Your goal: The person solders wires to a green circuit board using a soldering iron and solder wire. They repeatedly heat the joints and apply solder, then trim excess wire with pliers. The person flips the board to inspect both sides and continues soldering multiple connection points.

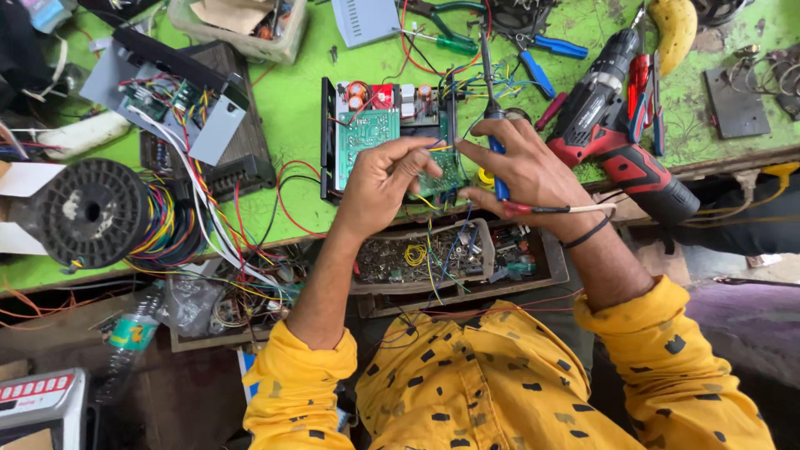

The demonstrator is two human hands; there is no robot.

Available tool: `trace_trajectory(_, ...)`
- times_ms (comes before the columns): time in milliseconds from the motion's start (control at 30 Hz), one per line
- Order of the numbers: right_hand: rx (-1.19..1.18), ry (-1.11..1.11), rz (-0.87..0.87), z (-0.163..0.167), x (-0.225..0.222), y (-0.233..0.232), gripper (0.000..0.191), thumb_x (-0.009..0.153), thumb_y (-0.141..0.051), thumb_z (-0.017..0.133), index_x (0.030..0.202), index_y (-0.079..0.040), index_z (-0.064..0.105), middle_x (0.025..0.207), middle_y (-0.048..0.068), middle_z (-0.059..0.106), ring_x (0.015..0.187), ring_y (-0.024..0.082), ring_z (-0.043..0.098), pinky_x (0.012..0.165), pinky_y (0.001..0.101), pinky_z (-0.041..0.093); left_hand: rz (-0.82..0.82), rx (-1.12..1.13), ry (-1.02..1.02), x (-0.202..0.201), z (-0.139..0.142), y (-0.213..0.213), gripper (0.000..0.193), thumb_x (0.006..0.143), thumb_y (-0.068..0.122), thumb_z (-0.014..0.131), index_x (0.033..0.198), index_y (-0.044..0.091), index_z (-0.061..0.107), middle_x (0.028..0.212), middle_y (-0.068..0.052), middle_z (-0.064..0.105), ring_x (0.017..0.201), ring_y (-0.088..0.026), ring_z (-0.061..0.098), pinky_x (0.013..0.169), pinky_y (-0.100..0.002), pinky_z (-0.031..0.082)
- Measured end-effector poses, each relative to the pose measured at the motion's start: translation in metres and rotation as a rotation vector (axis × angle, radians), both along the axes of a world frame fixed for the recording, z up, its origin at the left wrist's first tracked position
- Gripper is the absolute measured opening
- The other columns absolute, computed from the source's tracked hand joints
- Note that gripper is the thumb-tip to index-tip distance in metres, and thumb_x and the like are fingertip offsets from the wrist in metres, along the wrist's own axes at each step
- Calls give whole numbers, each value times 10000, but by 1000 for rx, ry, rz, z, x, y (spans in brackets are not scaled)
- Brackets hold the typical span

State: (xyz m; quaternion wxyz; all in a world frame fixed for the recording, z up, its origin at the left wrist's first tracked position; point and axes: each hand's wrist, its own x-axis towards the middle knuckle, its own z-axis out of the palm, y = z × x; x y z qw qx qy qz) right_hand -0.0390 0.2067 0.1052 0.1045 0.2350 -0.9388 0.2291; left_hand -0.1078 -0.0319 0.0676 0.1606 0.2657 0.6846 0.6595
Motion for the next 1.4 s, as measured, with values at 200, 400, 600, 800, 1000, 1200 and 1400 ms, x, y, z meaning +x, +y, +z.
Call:
trace_trajectory(200, -330, 151, -192, -11, 30, -24, 357, 917, -148, 837, 1221, -58, 674, 1354, 184, 554, 1253, 372, 586, 1065, 448, 510, 36, 5, -47, 20, -5, -3, 277, 1085, 229, 596, 1199, 0, 704, 893, -3, 725, 748, -34, 608, 662, -216, 522)
trace_trajectory(400, -402, 255, -267, -25, 26, -42, 251, 890, -55, 856, 1093, -49, 710, 1339, 173, 564, 1240, 360, 602, 1043, 447, 525, 54, -63, -48, 26, 5, 0, 254, 1085, 229, 581, 1154, 10, 690, 882, 9, 727, 727, -25, 583, 643, -215, 506)
trace_trajectory(600, -389, 257, -250, -33, 23, -49, 231, 889, -52, 856, 1050, -41, 690, 1342, 183, 562, 1242, 360, 602, 1026, 441, 528, 34, 30, -148, 32, 2, 2, 204, 1059, 172, 626, 1178, 12, 672, 906, 1, 721, 757, -36, 616, 665, -209, 526)
trace_trajectory(800, -347, 293, -247, -44, 32, -56, 327, 848, -150, 890, 1084, -48, 689, 1315, 173, 550, 1218, 384, 576, 1030, 479, 503, 231, 146, -132, 34, -10, 10, 126, 1065, 113, 621, 1127, 10, 660, 937, -16, 707, 820, -64, 679, 694, -221, 528)
trace_trajectory(1000, -231, 225, -273, -56, 46, -70, 547, 794, -307, 917, 1217, -54, 679, 1310, 193, 511, 1200, 416, 519, 1030, 515, 462, 156, 80, -86, 24, 1, -2, 121, 1025, 88, 625, 1088, -8, 665, 1024, -17, 697, 922, -46, 627, 797, -231, 540)
trace_trajectory(1200, -212, 170, -292, -68, 49, -70, 504, 849, -216, 898, 1285, -82, 685, 1340, 183, 512, 1226, 403, 511, 1062, 499, 461, 55, -374, -10, 20, 11, -28, 176, 982, 142, 671, 1087, 9, 718, 905, -28, 763, 726, -62, 652, 620, -247, 538)
trace_trajectory(1400, -197, 156, -298, -75, 51, -62, 546, 839, -191, 912, 1318, -74, 678, 1357, 197, 502, 1240, 395, 515, 1076, 489, 454, 16, -187, -12, 30, 1, -35, 180, 1055, 148, 625, 1142, -8, 646, 1156, -93, 742, 962, -81, 688, 772, -263, 624)
